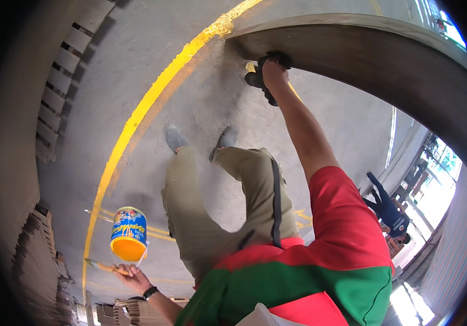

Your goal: The person wipes a metal pillar with a black cloth, then uses a paintbrush to apply yellow paint from a bucket to the pillar. The person repeatedly dips the brush and paints the pillar's surface.

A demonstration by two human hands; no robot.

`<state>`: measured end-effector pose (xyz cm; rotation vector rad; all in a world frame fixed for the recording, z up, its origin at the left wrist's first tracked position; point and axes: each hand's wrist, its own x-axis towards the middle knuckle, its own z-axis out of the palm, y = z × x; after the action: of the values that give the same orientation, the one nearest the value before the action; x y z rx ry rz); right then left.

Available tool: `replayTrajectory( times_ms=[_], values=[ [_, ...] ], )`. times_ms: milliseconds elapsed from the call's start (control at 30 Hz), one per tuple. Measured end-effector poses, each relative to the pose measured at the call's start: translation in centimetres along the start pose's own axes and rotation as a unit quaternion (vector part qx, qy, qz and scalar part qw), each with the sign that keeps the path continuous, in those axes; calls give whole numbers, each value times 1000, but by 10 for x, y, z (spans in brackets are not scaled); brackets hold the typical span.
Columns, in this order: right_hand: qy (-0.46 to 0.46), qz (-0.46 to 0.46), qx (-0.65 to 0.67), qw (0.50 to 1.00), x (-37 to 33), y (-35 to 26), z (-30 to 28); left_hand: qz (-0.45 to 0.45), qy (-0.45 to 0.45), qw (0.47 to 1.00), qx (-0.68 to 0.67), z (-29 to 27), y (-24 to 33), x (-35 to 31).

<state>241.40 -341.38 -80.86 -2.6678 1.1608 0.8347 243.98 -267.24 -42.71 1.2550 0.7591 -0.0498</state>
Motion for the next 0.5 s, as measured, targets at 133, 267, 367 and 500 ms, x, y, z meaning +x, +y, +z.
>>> replayTrajectory(
  times_ms=[133, 267, 367, 500],
  values=[
    [-47, 10, 42, 998, 47, -27, 68, -22, -113, 993, -10, 9, -6, 30],
    [-123, 34, 103, 986, 92, -35, 127, -26, -96, 994, -38, 37, -27, 50],
    [-80, 28, 184, 979, 111, -40, 153, -31, -93, 995, -12, 62, -39, 61],
    [-126, -74, 261, 954, 65, -66, 133, -92, -173, 980, -32, 97, -40, 55]
  ],
)
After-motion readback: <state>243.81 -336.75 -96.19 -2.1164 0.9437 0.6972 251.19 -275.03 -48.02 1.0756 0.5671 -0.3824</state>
